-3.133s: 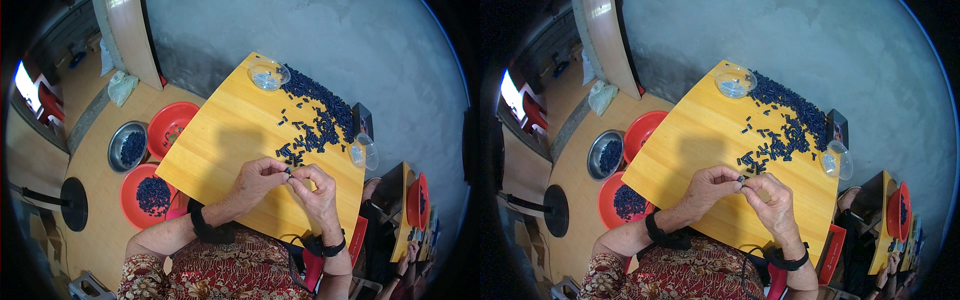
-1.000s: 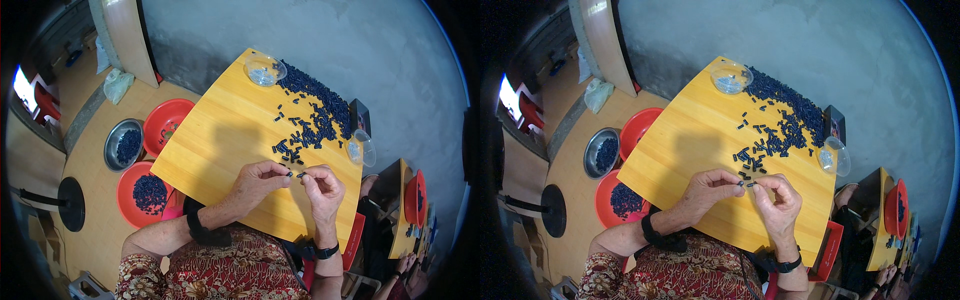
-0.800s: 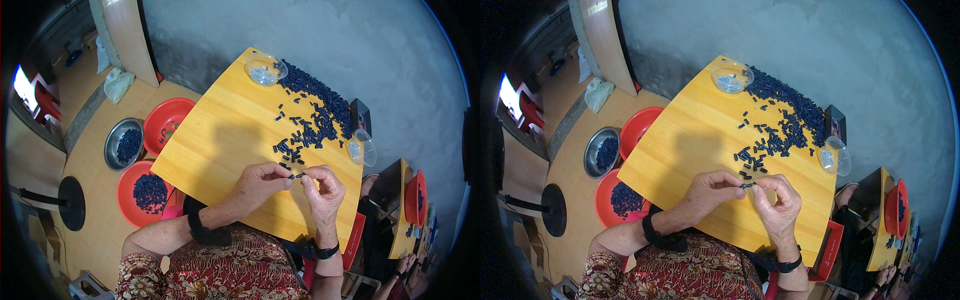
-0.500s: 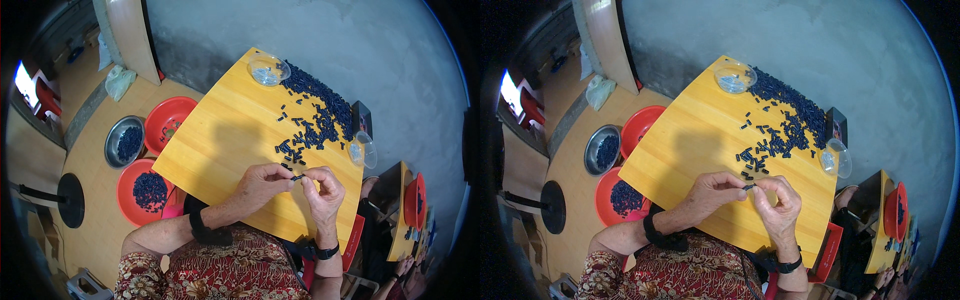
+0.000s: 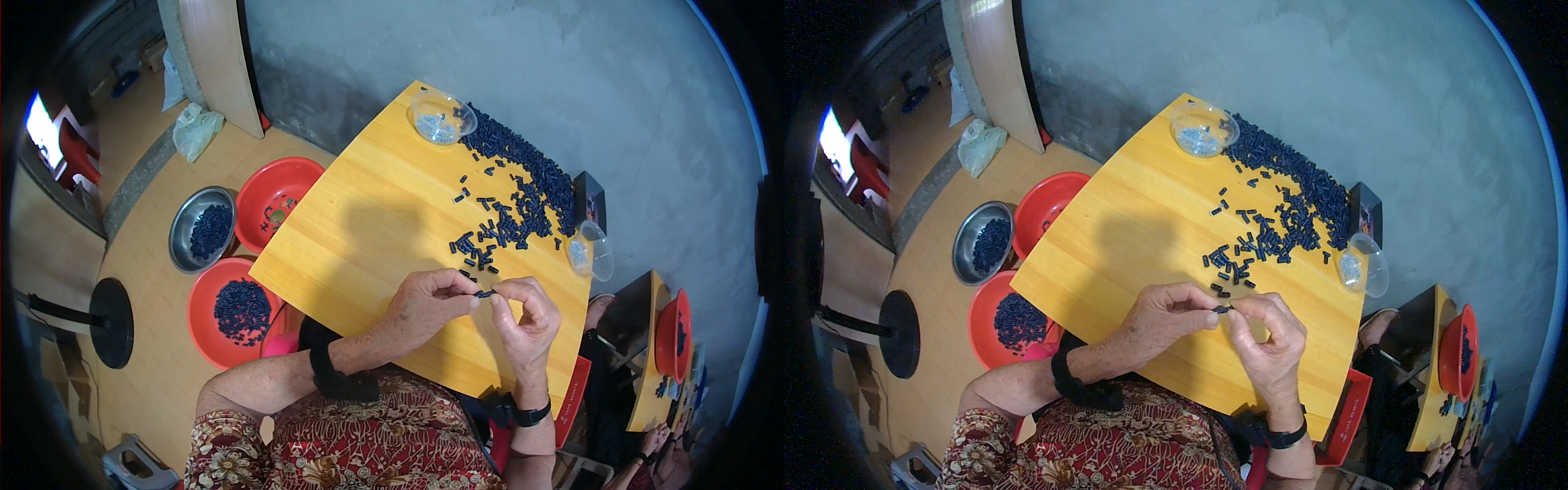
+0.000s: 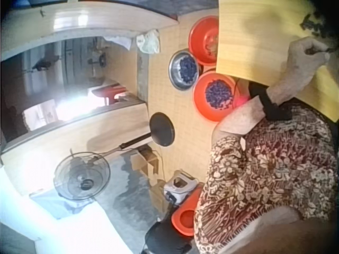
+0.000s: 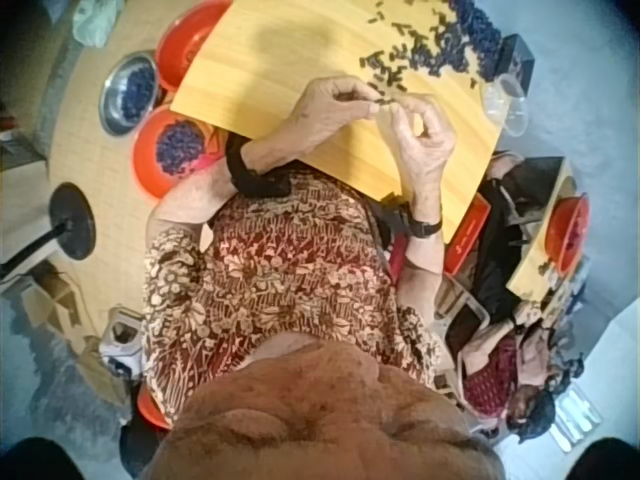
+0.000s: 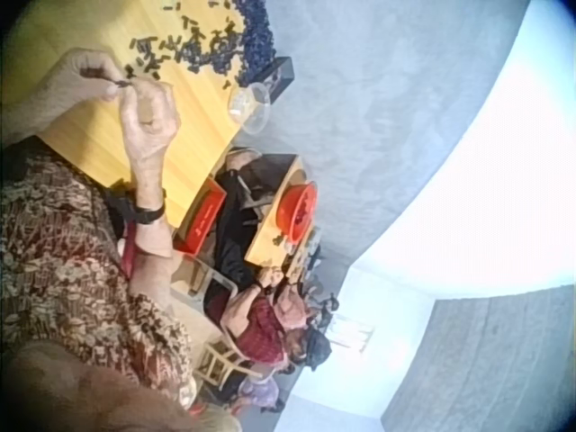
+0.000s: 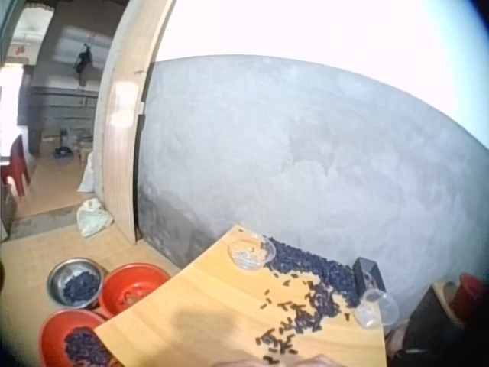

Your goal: Assembling small black plastic components by fitting two pieces together manually at a table.

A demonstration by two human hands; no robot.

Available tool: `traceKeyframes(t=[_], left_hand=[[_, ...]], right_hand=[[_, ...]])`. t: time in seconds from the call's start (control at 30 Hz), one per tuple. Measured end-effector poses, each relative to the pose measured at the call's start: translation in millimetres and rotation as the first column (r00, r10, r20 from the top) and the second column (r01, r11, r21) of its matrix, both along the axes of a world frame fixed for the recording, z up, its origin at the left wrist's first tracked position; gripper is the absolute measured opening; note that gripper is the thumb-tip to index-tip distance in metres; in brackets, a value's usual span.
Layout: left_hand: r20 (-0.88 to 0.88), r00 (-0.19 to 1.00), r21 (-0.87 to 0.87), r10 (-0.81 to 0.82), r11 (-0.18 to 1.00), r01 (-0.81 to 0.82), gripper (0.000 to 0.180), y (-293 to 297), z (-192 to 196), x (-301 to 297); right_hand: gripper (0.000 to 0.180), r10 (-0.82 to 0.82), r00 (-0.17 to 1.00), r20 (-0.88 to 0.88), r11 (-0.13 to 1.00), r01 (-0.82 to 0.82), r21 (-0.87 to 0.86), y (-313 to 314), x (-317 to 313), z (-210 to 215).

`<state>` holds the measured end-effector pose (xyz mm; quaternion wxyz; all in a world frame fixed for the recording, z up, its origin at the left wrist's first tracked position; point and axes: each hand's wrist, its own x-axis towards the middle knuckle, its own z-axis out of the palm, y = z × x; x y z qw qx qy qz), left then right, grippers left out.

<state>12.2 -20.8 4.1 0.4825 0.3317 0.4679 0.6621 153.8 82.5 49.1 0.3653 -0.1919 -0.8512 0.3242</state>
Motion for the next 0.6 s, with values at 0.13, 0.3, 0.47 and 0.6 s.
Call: traceKeyframes(t=[0.13, 0.3, 0.47, 0.6], left_hand=[[-0.005, 1.000, 0.008, 0.003, 1.000, -0.003, 0.017, -0.9, 4.0, 0.2], [0.009, 1.000, 0.023, -0.002, 1.000, 0.002, 0.017, -0.9, 4.5, -0.2], [0.018, 1.000, 0.033, 0.011, 0.999, -0.011, 0.018, -0.8, 5.1, -0.8], [0.006, 1.000, 0.021, 0.015, 1.000, -0.015, 0.018, -0.7, 3.2, -1.5]], right_hand=[[0.011, -0.002, 1.000, -0.021, 1.000, 0.002, -0.022, -0.6, -0.6, 0.7], [0.011, 0.013, 0.998, -0.066, 0.997, -0.018, -0.077, 2.5, -0.3, -3.9], [0.012, 0.005, 0.999, -0.053, 0.997, -0.009, -0.075, 1.9, 0.4, -1.9], [0.013, 0.002, 0.998, -0.066, 0.997, -0.007, -0.075, 2.5, 0.3, -4.1]])
